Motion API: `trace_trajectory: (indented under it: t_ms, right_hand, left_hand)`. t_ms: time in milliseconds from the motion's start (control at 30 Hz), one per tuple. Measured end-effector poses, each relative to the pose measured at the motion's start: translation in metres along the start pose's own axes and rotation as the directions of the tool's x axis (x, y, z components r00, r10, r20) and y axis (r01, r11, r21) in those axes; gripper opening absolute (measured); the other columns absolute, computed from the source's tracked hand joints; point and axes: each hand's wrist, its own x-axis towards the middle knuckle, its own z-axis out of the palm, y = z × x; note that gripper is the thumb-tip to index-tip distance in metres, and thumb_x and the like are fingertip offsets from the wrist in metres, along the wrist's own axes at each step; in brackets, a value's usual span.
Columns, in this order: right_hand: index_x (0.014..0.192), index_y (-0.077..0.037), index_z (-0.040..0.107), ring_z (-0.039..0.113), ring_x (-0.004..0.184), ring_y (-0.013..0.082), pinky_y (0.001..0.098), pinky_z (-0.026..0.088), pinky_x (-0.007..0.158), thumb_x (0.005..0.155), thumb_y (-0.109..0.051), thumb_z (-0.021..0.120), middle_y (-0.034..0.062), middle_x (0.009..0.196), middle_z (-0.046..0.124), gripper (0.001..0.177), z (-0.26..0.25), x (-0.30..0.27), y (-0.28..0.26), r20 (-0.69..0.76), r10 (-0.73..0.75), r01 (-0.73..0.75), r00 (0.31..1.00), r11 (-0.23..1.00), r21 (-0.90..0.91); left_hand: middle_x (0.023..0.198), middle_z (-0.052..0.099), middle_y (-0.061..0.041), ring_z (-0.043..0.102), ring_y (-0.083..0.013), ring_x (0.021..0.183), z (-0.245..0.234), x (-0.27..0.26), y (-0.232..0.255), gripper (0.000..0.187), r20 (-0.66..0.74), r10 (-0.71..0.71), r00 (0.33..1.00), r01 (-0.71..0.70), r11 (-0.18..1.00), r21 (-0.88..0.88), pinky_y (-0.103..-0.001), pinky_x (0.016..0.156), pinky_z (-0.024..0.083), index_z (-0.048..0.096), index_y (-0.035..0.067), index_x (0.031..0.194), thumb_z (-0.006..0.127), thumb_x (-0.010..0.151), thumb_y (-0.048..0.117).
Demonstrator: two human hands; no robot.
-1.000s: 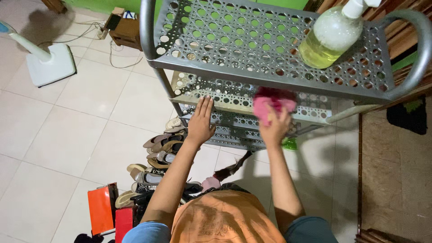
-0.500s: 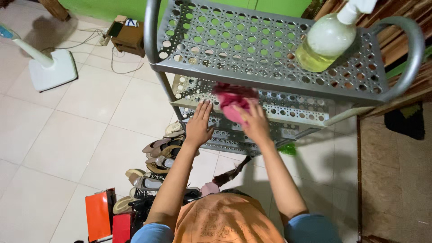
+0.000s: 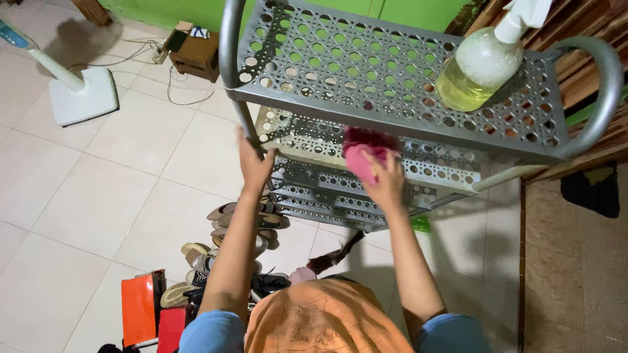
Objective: The person wipes the top and middle shelves of a metal shoe rack with a pink cloth, then sprays cleaner on the rack and continues wiping. The person then sits on the floor and cleans a pair of beige shoes with the cloth and a brush.
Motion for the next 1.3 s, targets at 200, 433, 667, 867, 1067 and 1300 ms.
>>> trace_trajectory:
  t_ms: [200,433,667,867,1067,1300]
  right_hand:
    - [0.146,-0.043,0.048,0.046,0.128,0.0523,0.0632,0.046,0.102,0.066,-0.017,0.089,0.0159,0.154,0.04,0.094,0.06,0.033,-0.062,0.076,-0.167,0.165,0.983,0.986,0.032]
    - [0.149,-0.035,0.044,0.052,0.12,0.0494,0.0558,0.046,0.102,0.06,-0.012,0.085,0.0237,0.148,0.042,0.1,0.105,0.088,-0.156,0.149,-0.361,0.317,0.92,0.913,0.258]
    - [0.144,-0.038,0.05,0.055,0.118,0.0435,0.0509,0.051,0.099,0.06,-0.011,0.088,0.0175,0.148,0.047,0.095,0.094,0.079,-0.153,0.106,-0.366,0.353,0.925,0.928,0.122]
    - [0.143,-0.039,0.051,0.054,0.117,0.04,0.0483,0.052,0.095,0.064,-0.013,0.088,0.0136,0.138,0.051,0.091,0.052,0.063,-0.103,0.212,-0.267,0.257,0.94,0.963,0.077]
    - [0.143,-0.039,0.052,0.054,0.116,0.0383,0.0494,0.05,0.097,0.067,-0.022,0.088,0.0111,0.125,0.054,0.085,0.037,0.044,-0.068,0.08,-0.144,0.137,0.986,0.987,0.081]
    - [0.146,-0.04,0.051,0.057,0.112,0.0389,0.0549,0.045,0.1,0.067,-0.027,0.088,0.0124,0.121,0.057,0.088,0.096,0.082,-0.124,0.185,-0.254,0.2,0.949,0.943,0.268]
  left_hand:
    - [0.122,0.06,-0.026,0.057,-0.0442,0.115,0.006,0.006,-0.009,0.086,-0.024,-0.005,1.0,0.009,0.987,0.159,-0.049,0.099,0.046,0.034,-0.004,0.147,0.08,0.079,0.02]
    - [0.134,0.06,-0.026,0.06,-0.0444,0.122,-0.007,0.003,0.014,0.054,-0.04,0.069,0.997,-0.069,0.998,0.014,-0.05,0.101,0.047,0.04,0.002,0.149,0.053,0.099,0.014]
    - [0.114,0.07,-0.023,0.067,-0.0466,0.098,-0.021,-0.001,0.033,0.043,-0.012,-0.008,1.0,0.01,0.983,0.181,-0.056,0.081,0.05,0.046,0.009,0.139,0.057,0.099,0.02]
    - [0.103,0.073,-0.018,0.069,-0.0457,0.088,-0.025,0.007,0.042,0.033,-0.009,-0.039,0.999,0.04,0.963,0.268,-0.057,0.074,0.05,0.049,0.011,0.128,0.059,0.098,0.021]
    - [0.1,0.073,-0.02,0.067,-0.0469,0.086,-0.027,0.004,0.037,0.031,0.003,-0.038,0.999,0.036,0.959,0.282,-0.058,0.073,0.049,0.049,0.01,0.128,0.058,0.1,0.02]
    - [0.1,0.071,-0.021,0.067,-0.0483,0.086,-0.022,0.011,0.031,0.038,0.032,-0.077,0.996,0.064,0.948,0.311,-0.059,0.074,0.048,0.046,0.01,0.13,0.06,0.097,0.021]
